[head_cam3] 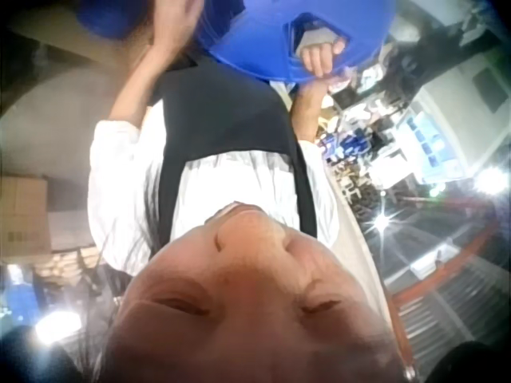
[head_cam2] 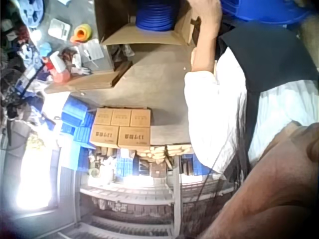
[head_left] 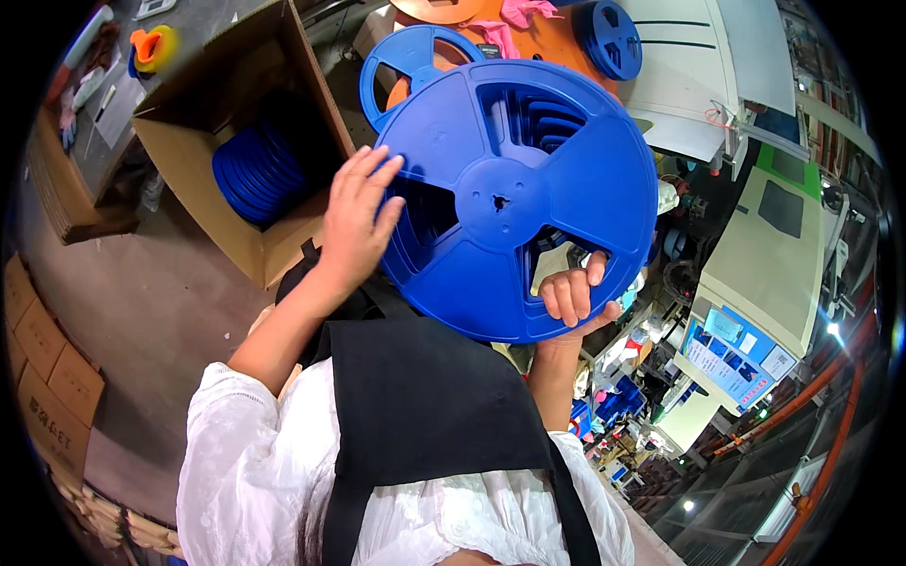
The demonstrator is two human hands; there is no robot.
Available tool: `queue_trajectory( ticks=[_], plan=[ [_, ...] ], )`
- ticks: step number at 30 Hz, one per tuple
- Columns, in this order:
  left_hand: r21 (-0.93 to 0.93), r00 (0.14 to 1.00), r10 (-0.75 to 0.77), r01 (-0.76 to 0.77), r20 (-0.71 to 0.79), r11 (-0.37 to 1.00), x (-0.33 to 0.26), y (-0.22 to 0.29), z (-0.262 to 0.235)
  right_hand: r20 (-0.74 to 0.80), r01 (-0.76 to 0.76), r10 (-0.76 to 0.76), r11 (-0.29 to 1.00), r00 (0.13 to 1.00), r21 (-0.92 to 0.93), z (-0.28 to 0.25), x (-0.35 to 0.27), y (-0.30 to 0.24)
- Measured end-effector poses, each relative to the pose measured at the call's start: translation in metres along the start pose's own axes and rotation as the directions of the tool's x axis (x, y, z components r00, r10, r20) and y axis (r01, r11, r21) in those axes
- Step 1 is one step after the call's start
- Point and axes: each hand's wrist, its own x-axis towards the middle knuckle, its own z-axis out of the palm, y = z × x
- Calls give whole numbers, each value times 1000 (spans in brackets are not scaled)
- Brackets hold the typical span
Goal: The person repeatedly picks up blue plastic spools from a cardboard box, rotates them in both hands, and places them back. The person then pours a clear liquid from a white container into a measuring cup and adds it to a machine hopper before returning to handle the spools.
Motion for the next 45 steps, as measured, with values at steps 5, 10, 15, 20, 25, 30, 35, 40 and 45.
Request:
queue_trajectory(
  ticks=[5, 10, 15, 20, 25, 30, 35, 40, 45],
  plan=[
    [38, 960, -138, 133, 245, 990, -1, 51, 24, -82, -74, 64, 989, 995, -130, 2, -4, -6],
    [-165, 881, -309, 386, 359, 908, -13, 52, 57, -141, -231, 201, 942, 969, -245, 12, -4, 25],
    [-689, 689, -313, 713, 654, 128, 4, 10, 33, -488, -364, 159, 858, 858, -362, 25, -10, 25],
    [-683, 740, -64, 579, 669, -446, 8, -5, -23, -506, -254, 71, 919, 859, -302, 10, -13, 14],
    [-585, 813, 65, 469, 578, -661, -3, -20, -29, -580, -243, 33, 926, 814, -288, 12, -16, 14],
    [-554, 826, 50, 419, 561, -719, -5, -17, -26, -580, -233, 25, 929, 814, -287, 6, -21, 15],
    [-465, 817, 114, 430, 565, -774, -3, -26, -19, -592, -230, 42, 942, 805, -246, 8, -21, 16],
    [-415, 824, 116, 394, 554, -820, -2, -31, -18, -603, -233, -14, 915, 798, -329, 7, -20, 18],
    [-336, 814, 166, 403, 557, -851, -3, -44, -14, -621, -256, -23, 899, 784, -356, 3, -21, 16]
  ],
)
